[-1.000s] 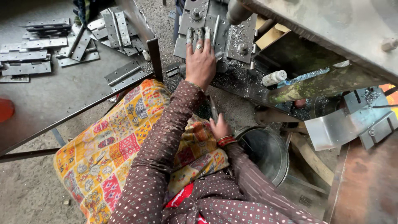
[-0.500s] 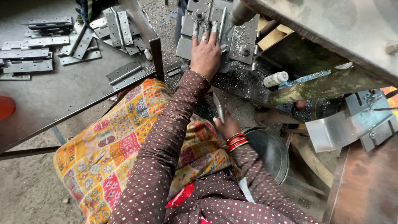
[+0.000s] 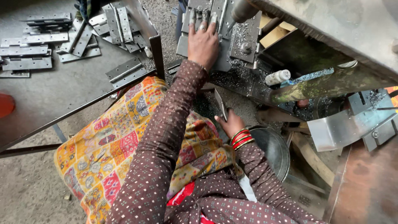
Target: The person repeatedly picks up metal hinge blanks from a tray, places them into a manual punching machine, and operates the lever to punch holes. Finished pieces are returned to the tray. The process is repeated continuously throughout the clip.
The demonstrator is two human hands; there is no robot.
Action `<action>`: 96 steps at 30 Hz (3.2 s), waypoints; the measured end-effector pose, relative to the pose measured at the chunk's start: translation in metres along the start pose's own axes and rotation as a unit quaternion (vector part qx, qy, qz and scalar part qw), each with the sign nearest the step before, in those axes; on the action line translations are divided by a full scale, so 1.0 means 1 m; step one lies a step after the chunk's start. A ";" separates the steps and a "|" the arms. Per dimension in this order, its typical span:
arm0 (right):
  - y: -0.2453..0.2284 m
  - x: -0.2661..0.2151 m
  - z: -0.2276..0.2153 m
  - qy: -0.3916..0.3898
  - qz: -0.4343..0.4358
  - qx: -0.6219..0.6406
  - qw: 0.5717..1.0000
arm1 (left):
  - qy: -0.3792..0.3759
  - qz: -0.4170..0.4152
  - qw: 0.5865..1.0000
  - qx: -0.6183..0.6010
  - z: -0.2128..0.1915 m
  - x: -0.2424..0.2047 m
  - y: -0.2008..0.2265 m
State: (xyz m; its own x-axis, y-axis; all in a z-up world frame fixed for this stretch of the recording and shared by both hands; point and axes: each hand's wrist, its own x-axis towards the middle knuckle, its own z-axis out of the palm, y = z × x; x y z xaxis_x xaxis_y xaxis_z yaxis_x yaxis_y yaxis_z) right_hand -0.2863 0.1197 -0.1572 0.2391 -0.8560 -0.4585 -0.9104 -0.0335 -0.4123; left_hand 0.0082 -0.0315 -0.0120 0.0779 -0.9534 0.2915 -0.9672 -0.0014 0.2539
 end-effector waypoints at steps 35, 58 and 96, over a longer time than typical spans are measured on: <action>-0.071 -0.035 -0.053 0.257 -0.164 0.217 0.928 | 0.239 0.081 0.948 -0.194 -0.115 -0.099 0.024; -0.077 -0.046 -0.056 0.353 -0.231 0.014 0.906 | 0.068 0.002 0.998 0.006 -0.043 -0.077 0.028; -0.013 0.001 -0.010 0.036 -0.039 -0.061 0.997 | 0.026 0.010 1.000 0.014 -0.023 -0.038 0.019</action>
State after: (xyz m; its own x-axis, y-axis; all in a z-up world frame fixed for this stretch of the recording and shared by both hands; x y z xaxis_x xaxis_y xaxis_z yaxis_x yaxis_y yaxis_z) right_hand -0.2772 0.1140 -0.1445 0.2904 -0.8826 -0.3696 -0.9251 -0.1603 -0.3442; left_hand -0.0073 0.0116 0.0031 0.0703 -0.9366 0.3433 -0.9750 0.0082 0.2221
